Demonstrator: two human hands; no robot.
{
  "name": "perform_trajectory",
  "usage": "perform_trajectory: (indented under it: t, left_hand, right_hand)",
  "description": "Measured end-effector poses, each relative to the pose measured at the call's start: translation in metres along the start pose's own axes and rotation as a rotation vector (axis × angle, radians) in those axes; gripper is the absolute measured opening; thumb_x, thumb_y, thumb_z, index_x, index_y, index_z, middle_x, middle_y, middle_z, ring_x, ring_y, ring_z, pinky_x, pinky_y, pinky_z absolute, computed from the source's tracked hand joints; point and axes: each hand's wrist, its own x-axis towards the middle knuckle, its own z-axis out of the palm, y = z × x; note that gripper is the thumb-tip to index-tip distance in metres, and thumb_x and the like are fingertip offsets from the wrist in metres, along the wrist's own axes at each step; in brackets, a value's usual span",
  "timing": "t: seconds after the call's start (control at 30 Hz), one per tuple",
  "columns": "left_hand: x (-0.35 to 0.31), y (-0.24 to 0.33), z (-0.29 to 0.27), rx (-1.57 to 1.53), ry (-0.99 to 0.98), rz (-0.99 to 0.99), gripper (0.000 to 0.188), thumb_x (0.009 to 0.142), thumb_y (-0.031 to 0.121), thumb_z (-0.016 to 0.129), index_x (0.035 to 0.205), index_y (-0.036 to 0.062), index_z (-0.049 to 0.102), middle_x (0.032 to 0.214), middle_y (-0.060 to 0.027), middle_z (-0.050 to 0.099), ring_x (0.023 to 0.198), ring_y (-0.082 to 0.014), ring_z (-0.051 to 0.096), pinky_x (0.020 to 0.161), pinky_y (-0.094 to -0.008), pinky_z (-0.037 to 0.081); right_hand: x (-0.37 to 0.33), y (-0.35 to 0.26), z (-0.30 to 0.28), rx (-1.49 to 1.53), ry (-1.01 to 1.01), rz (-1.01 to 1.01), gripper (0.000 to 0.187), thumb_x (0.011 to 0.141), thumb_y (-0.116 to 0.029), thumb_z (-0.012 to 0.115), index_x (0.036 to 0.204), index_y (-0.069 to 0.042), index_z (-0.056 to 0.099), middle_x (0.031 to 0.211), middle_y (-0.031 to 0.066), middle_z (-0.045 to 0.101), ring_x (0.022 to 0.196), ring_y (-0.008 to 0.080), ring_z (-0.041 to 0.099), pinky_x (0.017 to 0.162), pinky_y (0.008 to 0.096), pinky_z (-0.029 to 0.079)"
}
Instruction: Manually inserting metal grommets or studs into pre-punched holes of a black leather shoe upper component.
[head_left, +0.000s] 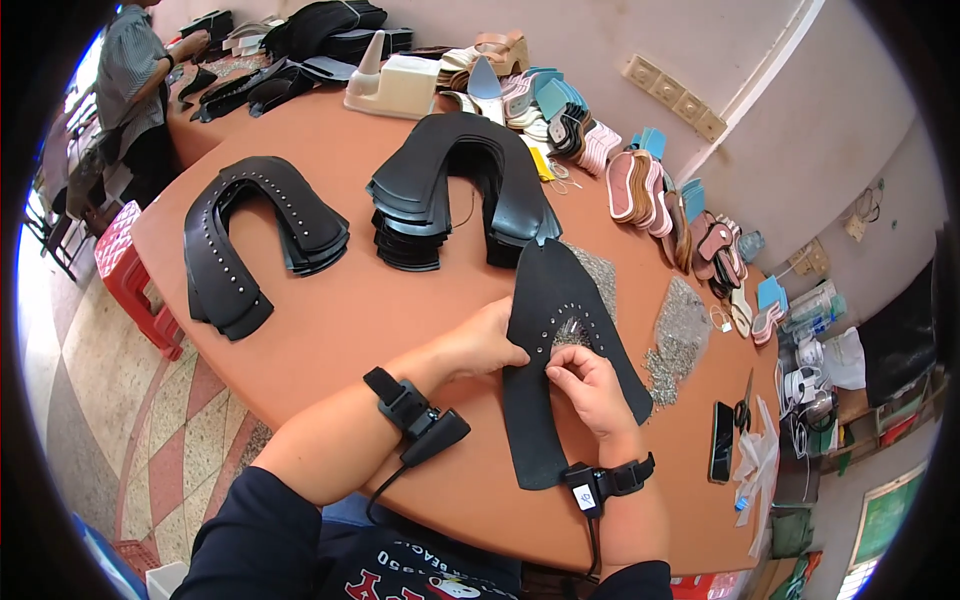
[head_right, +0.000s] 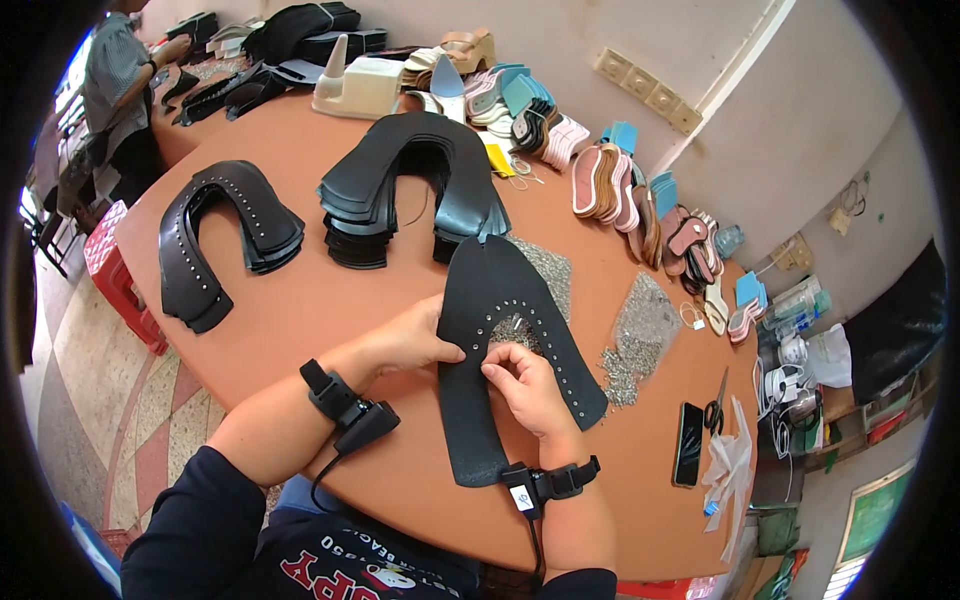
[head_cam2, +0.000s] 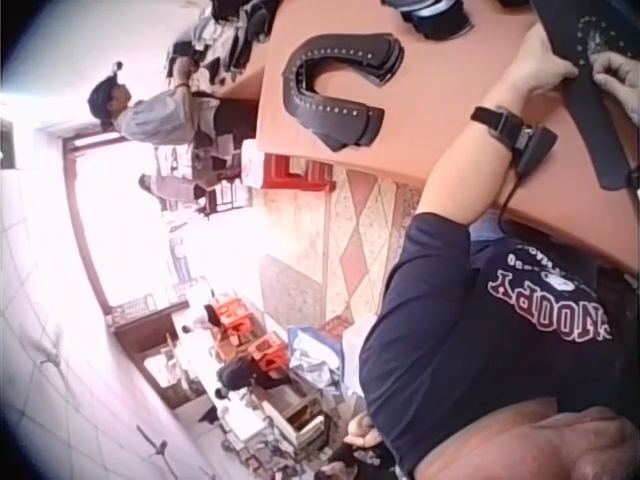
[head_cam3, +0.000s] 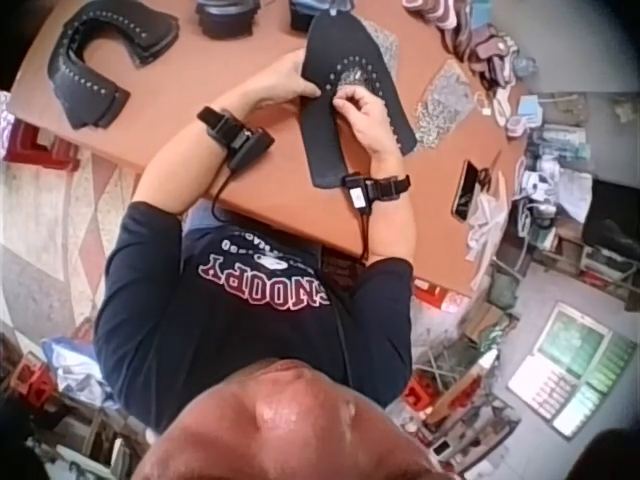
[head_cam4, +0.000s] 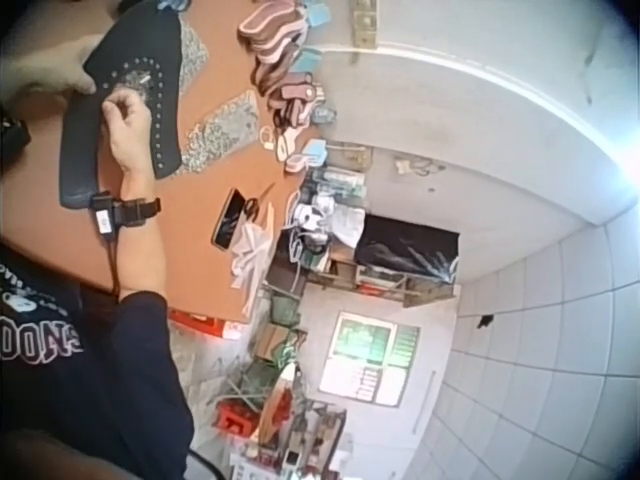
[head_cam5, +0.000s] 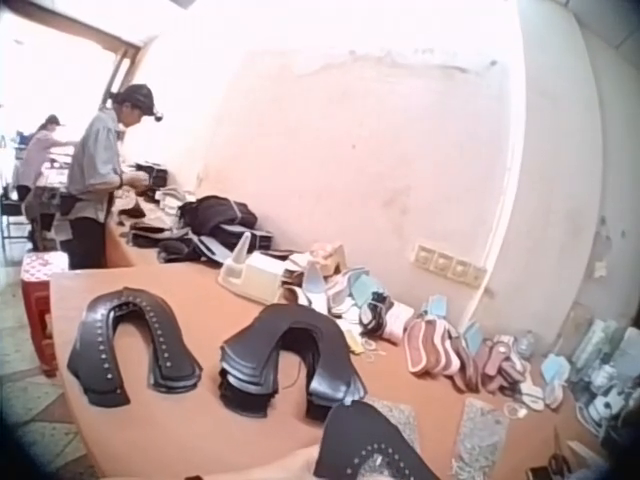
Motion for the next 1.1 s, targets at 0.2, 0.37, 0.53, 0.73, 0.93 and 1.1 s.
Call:
perform_trajectory:
  t: [0.2, 0.37, 0.53, 0.73, 0.93, 1.1]
  left_hand:
    - [0.000, -0.001, 0.001, -0.008, -0.008, 0.033, 0.055, 0.068, -0.013, 0.057, 0.119, 0.0018, 0.046, 0.105, -0.0037, 0.057, 0.096, -0.0113, 0.055, 0.083, -0.0275, 0.047]
    - [0.001, -0.003, 0.001, -0.006, -0.014, 0.109, 0.055, 0.068, -0.012, 0.058, 0.119, 0.0021, 0.045, 0.106, -0.0038, 0.056, 0.097, -0.0117, 0.054, 0.084, -0.0273, 0.046]
    - [-0.001, 0.000, 0.003, 0.002, 0.024, 0.127, 0.054, 0.067, -0.012, 0.058, 0.119, 0.0005, 0.046, 0.108, -0.0056, 0.057, 0.099, -0.0135, 0.055, 0.085, -0.0277, 0.046]
    - [0.002, -0.002, 0.004, 0.105, 0.035, 0.145, 0.049, 0.067, -0.011, 0.060, 0.114, -0.0028, 0.048, 0.105, -0.0088, 0.058, 0.095, -0.0162, 0.058, 0.082, -0.0281, 0.049]
    - [0.003, -0.003, 0.010, 0.080, 0.062, 0.198, 0.047, 0.069, -0.013, 0.058, 0.113, -0.0027, 0.049, 0.103, -0.0083, 0.058, 0.094, -0.0159, 0.058, 0.081, -0.0281, 0.050]
    - [0.002, -0.002, 0.003, 0.103, 0.131, 0.158, 0.049, 0.070, -0.015, 0.056, 0.116, -0.0018, 0.047, 0.102, -0.0067, 0.057, 0.094, -0.0144, 0.057, 0.082, -0.0274, 0.050]
  right_hand:
    - [0.002, 0.001, 0.004, -0.018, 0.040, 0.024, 0.003, 0.086, -0.004, 0.057, 0.087, -0.002, 0.057, 0.079, -0.0039, 0.055, 0.073, 0.0027, 0.048, 0.063, 0.0170, 0.040]
    - [0.002, 0.001, 0.008, 0.003, 0.063, -0.021, 0.003, 0.086, -0.004, 0.057, 0.088, -0.002, 0.058, 0.080, -0.0036, 0.055, 0.073, 0.0028, 0.048, 0.065, 0.0166, 0.040]
    - [0.004, 0.005, 0.010, 0.049, 0.080, -0.007, 0.010, 0.083, -0.001, 0.059, 0.090, -0.003, 0.052, 0.081, -0.0015, 0.054, 0.074, 0.0046, 0.050, 0.067, 0.0179, 0.041]
    - [0.008, 0.005, 0.012, 0.285, 0.136, 0.034, 0.027, 0.079, 0.004, 0.062, 0.094, -0.007, 0.042, 0.078, -0.0019, 0.049, 0.070, 0.0038, 0.048, 0.064, 0.0175, 0.041]
    - [0.009, 0.012, 0.010, 0.113, 0.177, -0.088, 0.020, 0.081, 0.001, 0.060, 0.092, -0.006, 0.045, 0.077, -0.0012, 0.053, 0.069, 0.0037, 0.051, 0.062, 0.0167, 0.042]
    - [0.006, 0.005, -0.028, -0.242, 0.318, -0.039, 0.013, 0.085, -0.013, 0.057, 0.081, -0.001, 0.060, 0.075, 0.0017, 0.061, 0.064, 0.0071, 0.053, 0.058, 0.0228, 0.043]
